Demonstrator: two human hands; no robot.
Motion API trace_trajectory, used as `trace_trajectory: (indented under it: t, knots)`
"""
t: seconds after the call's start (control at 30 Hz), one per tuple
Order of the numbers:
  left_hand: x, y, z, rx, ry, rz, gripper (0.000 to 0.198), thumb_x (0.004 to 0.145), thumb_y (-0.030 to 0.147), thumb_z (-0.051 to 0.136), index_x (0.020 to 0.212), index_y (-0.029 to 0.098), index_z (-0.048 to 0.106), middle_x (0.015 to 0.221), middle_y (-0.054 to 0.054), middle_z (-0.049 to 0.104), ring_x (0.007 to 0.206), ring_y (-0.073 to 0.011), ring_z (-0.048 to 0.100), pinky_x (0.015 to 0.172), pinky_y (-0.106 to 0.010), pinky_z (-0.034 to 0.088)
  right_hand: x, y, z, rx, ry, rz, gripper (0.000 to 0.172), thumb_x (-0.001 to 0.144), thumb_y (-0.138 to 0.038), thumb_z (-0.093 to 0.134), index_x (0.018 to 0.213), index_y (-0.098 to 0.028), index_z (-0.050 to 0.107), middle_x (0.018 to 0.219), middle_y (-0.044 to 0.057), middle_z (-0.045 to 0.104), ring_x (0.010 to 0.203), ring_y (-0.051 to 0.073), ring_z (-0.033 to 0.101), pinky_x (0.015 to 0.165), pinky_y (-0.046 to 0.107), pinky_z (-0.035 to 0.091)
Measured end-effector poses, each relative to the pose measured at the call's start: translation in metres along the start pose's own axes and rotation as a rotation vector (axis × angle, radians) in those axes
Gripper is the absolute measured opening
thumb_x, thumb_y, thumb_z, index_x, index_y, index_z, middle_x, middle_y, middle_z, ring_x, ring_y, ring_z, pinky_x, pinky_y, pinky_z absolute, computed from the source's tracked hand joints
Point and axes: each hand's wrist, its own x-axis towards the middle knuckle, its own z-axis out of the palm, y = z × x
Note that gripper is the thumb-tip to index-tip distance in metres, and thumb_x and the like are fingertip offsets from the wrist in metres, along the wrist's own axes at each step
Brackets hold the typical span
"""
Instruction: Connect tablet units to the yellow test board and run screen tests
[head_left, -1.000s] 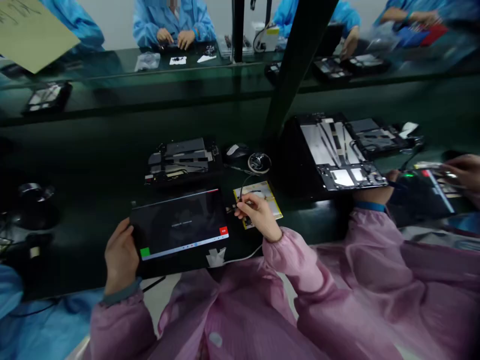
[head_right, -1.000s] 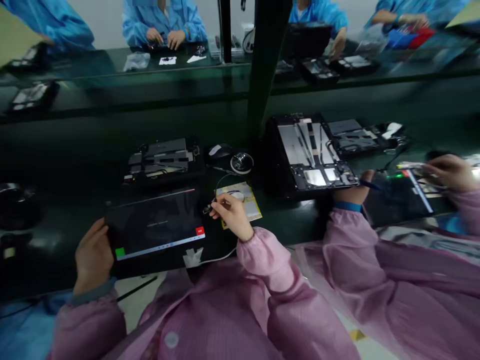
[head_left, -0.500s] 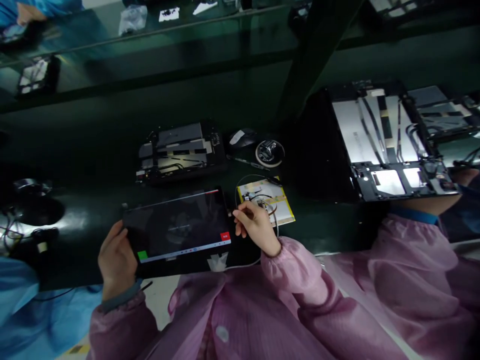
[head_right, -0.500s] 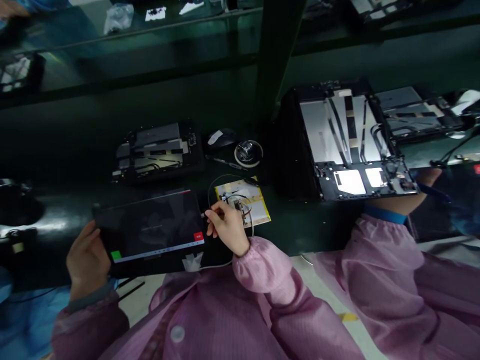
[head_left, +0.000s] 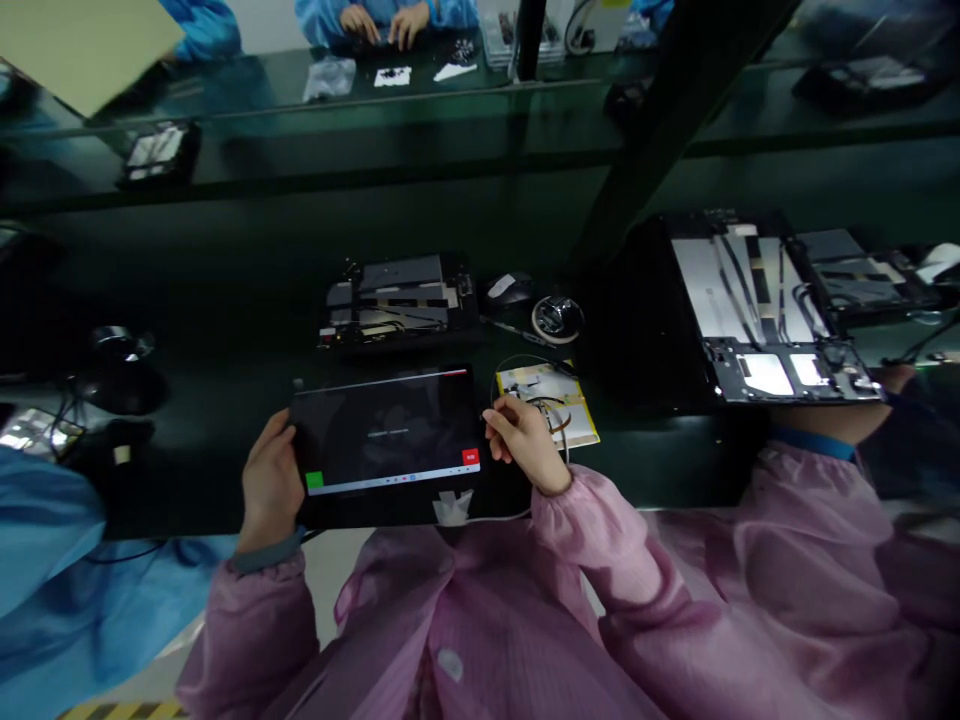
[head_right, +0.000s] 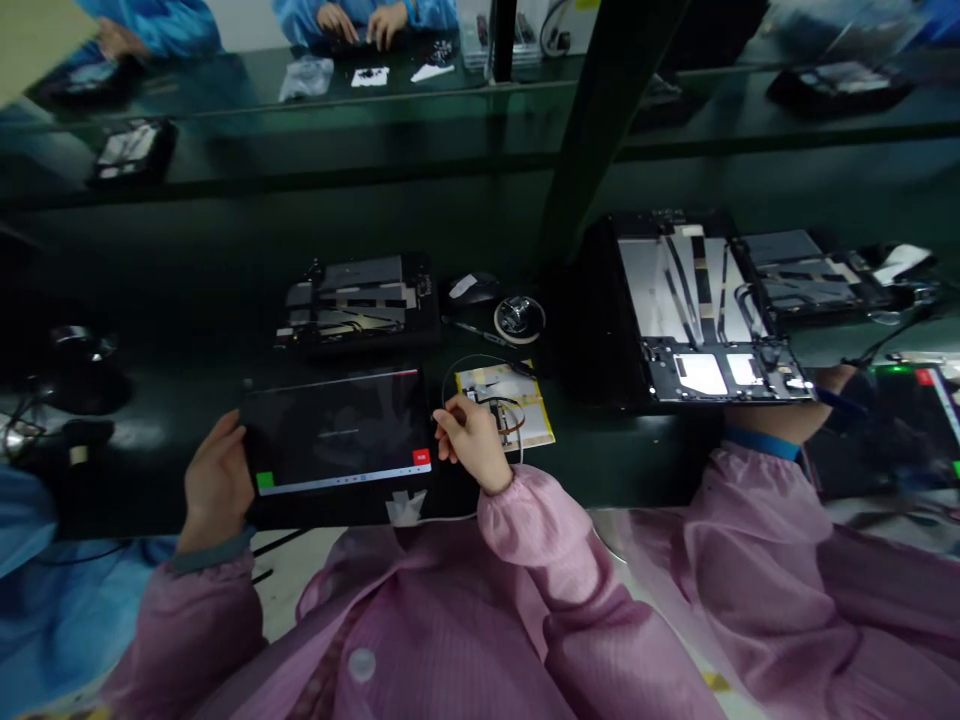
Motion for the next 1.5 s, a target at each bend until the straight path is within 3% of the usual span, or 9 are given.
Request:
trace_trajectory:
  t: [0.13,0.27,0.4,0.6,0.77,0.97,1.17,1.3,1.5]
  knots:
    - [0.001,-0.002,0.006,-0.179,0.031,0.001,0.032,0.070,0.026,0.066,0.101,0.019,0.067,0.113,-0.003,0.070,0.129,-0.0266,0.049,0.113,-0.037,0.035,0.002,0.004,0.004,0.015,-0.007,0.011,0.031,0.080,-0.048,0.057,0.075,-0.021,0.044,0.057,-0.007,0.055,0.035,0.006,0.051,0.028,0.014,0.031]
    - [-0.008,0.009,0.003,-0.216,-0.250,0.041,0.047,0.070,0.028,0.067,0.116,0.017,0.065,0.126,-0.008,0.065,0.129,-0.0276,0.050,0.112,-0.038,0.036,0.001,0.002,0.008,-0.028,0.052,-0.015,0.034,0.077,-0.050,0.060,0.072,-0.021,0.043,0.054,-0.008,0.052,0.035,0.006,0.050,0.029,0.015,0.031]
    - [-0.016,0.021,-0.009,-0.195,-0.605,0.040,0.076,0.069,0.019,0.069,0.141,0.023,0.046,0.142,-0.008,0.052,0.133,-0.0291,0.045,0.111,-0.039,0.036,0.000,-0.003,0.010,-0.058,0.081,-0.020,0.038,0.073,-0.053,0.065,0.073,-0.020,0.046,0.056,-0.007,0.052,0.037,0.007,0.051,0.030,0.015,0.033]
    - [-0.010,0.009,-0.018,-0.309,-0.661,0.081,0.103,0.070,0.018,0.068,0.154,0.031,0.009,0.147,-0.010,0.044,0.134,-0.0294,0.044,0.110,-0.044,0.037,-0.001,0.001,0.008,-0.057,0.123,-0.004,0.044,0.068,-0.056,0.072,0.072,-0.019,0.049,0.058,-0.005,0.051,0.038,0.007,0.048,0.030,0.017,0.032]
    - [-0.011,0.006,-0.033,-0.015,-0.809,0.306,0.098,0.078,0.030,0.072,0.154,0.030,0.010,0.163,-0.009,0.010,0.148,-0.0320,0.011,0.119,-0.045,0.016,-0.002,0.000,0.008,-0.016,0.130,0.032,0.044,0.064,-0.054,0.076,0.073,-0.019,0.052,0.058,-0.006,0.051,0.038,0.007,0.048,0.031,0.016,0.031]
    - [-0.008,0.015,-0.046,0.307,-0.929,0.468,0.089,0.087,0.037,0.061,0.154,0.032,0.003,0.164,-0.005,0.001,0.148,-0.0305,0.012,0.120,-0.048,0.010,-0.003,-0.004,0.008,-0.035,0.199,0.027,0.044,0.062,-0.054,0.077,0.071,-0.019,0.051,0.056,-0.007,0.051,0.038,0.006,0.048,0.031,0.015,0.029]
    - [-0.004,0.011,-0.046,0.216,-0.913,0.446,0.086,0.086,0.038,0.063,0.154,0.032,0.011,0.163,-0.003,0.003,0.149,-0.0313,0.007,0.121,-0.047,0.010,-0.004,-0.004,0.007,-0.054,0.207,0.012,0.040,0.065,-0.052,0.074,0.071,-0.020,0.050,0.053,-0.006,0.052,0.038,0.007,0.048,0.032,0.017,0.029]
    - [-0.010,0.009,-0.035,-0.194,-0.912,0.243,0.097,0.079,0.033,0.072,0.153,0.037,0.009,0.163,-0.004,0.011,0.146,-0.0311,0.019,0.119,-0.047,0.021,-0.003,-0.004,0.011,-0.094,0.220,0.019,0.041,0.068,-0.054,0.072,0.071,-0.020,0.049,0.051,-0.007,0.051,0.036,0.007,0.045,0.030,0.016,0.028]
    - [-0.015,0.004,-0.001,-0.456,-0.416,0.015,0.054,0.087,0.041,0.060,0.136,0.018,0.053,0.144,-0.011,0.051,0.136,-0.0296,0.042,0.116,-0.044,0.029,0.000,-0.005,0.014,-0.187,0.277,0.039,0.048,0.065,-0.062,0.068,0.072,-0.021,0.043,0.052,-0.010,0.048,0.033,0.008,0.049,0.027,0.015,0.028]
